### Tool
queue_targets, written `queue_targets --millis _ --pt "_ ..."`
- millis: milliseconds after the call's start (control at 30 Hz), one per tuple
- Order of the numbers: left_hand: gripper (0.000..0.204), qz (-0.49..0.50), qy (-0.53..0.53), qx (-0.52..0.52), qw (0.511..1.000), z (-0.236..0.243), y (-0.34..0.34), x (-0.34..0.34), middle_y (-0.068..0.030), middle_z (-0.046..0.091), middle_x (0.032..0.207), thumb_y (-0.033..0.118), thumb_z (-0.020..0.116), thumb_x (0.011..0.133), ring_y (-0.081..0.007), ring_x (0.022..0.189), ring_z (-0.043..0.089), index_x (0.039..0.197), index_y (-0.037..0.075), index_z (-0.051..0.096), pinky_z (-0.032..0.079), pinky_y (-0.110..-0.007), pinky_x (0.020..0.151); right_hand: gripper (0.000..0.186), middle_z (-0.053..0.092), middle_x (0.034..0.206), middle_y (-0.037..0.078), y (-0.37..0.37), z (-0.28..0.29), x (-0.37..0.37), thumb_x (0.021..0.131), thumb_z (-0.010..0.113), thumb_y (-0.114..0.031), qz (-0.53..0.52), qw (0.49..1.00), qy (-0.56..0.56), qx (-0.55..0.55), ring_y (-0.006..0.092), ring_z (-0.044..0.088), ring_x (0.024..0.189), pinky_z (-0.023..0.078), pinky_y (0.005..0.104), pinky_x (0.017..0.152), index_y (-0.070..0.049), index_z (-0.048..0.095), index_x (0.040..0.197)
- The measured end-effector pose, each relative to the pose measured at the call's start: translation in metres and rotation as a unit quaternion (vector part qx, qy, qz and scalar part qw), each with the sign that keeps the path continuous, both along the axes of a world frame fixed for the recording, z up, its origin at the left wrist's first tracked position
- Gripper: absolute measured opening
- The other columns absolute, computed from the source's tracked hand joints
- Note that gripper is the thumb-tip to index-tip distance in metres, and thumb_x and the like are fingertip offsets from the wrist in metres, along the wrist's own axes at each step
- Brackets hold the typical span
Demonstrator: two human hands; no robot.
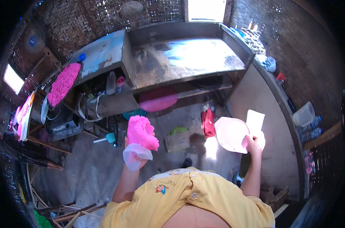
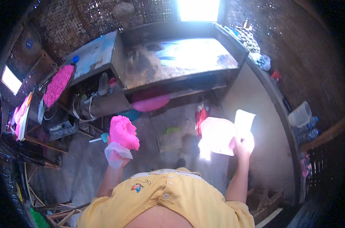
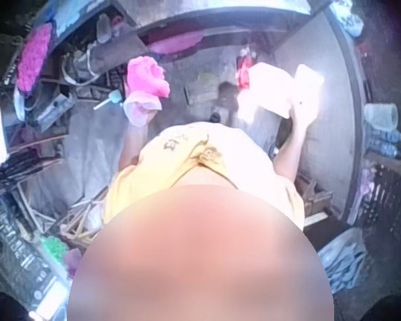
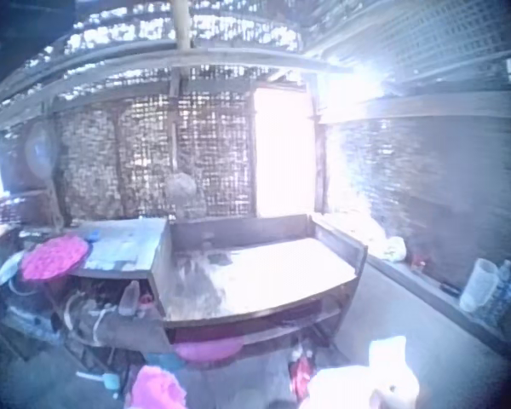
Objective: The person shapes pink clay into small flower-like forms by hand, repeatedly pressing and molding the material on a wooden table. They use a small plastic mold to form the clay and place the finished pieces on a banana leaf.
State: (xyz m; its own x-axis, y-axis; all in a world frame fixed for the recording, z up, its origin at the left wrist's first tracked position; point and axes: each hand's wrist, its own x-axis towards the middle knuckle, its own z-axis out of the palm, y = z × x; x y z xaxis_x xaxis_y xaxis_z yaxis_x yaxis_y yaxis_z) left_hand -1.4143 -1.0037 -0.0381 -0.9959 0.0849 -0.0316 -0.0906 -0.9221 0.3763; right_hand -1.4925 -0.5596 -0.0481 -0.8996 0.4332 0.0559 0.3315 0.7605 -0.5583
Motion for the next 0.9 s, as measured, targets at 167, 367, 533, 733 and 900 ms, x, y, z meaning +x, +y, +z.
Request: queue_targets --millis 167,367,533,733,900 --pt "0.074 -0.004 0.039 0.011 0.999 -0.003 -0.011 -0.067 -0.0184 0.043 0.126 0.06 0.037 0.084 -0.0298 0.111 0.048 0.134 0.006 0.028 0.039 -0.04 0.094 0.03 0.056 0.097 0.02 -0.067 0.007 -0.147 0.07 0.062 -0.029 0.113 0.985 0.1 0.086 0.0369 0.056 0.083 0.044 0.042 0.074 0.002 0.062 0.065" --pt "0.076 -0.051 -0.03 -0.036 0.998 -0.026 -0.039 -0.151 -0.0158 0.046 0.124 0.062 0.04 0.082 -0.0253 0.105 0.053 0.132 0.005 0.031 0.047 -0.038 0.083 0.031 0.052 0.111 0.029 -0.182 0.008 -0.315 0.069 0.062 -0.031 0.206 0.972 0.092 0.062 0.0353 0.056 0.096 0.045 0.0387 0.084 -0.001 0.067 0.073" --pt "0.079 -0.156 -0.07 -0.062 0.983 -0.051 -0.078 -0.239 -0.0109 0.049 0.123 0.062 0.051 0.076 -0.0239 0.107 0.052 0.13 0.007 0.035 0.04 -0.039 0.093 0.028 0.059 0.102 0.021 -0.3 -0.003 -0.425 0.07 0.059 -0.028 0.213 0.976 0.046 0.02 0.0317 0.057 0.095 0.045 0.0381 0.083 -0.002 0.067 0.074" --pt "0.083 -0.252 -0.17 -0.049 0.951 -0.075 -0.127 -0.323 -0.0109 0.046 0.126 0.054 0.062 0.072 -0.0256 0.113 0.048 0.134 0.008 0.03 0.038 -0.041 0.097 0.029 0.053 0.108 0.014 -0.445 -0.033 -0.538 0.072 0.058 -0.025 0.225 0.974 -0.013 0.022 0.0311 0.057 0.093 0.046 0.0391 0.082 0.0 0.067 0.084" --pt "0.071 -0.182 -0.173 -0.122 0.96 -0.096 -0.15 -0.356 -0.0095 0.044 0.124 0.035 0.064 0.08 -0.0191 0.111 0.046 0.134 0.006 0.028 0.038 -0.034 0.095 0.034 0.054 0.102 0.017 -0.521 -0.081 -0.599 0.073 0.062 -0.032 0.28 0.96 -0.025 0.007 0.0323 0.057 0.094 0.046 0.0395 0.081 0.0 0.067 0.082"
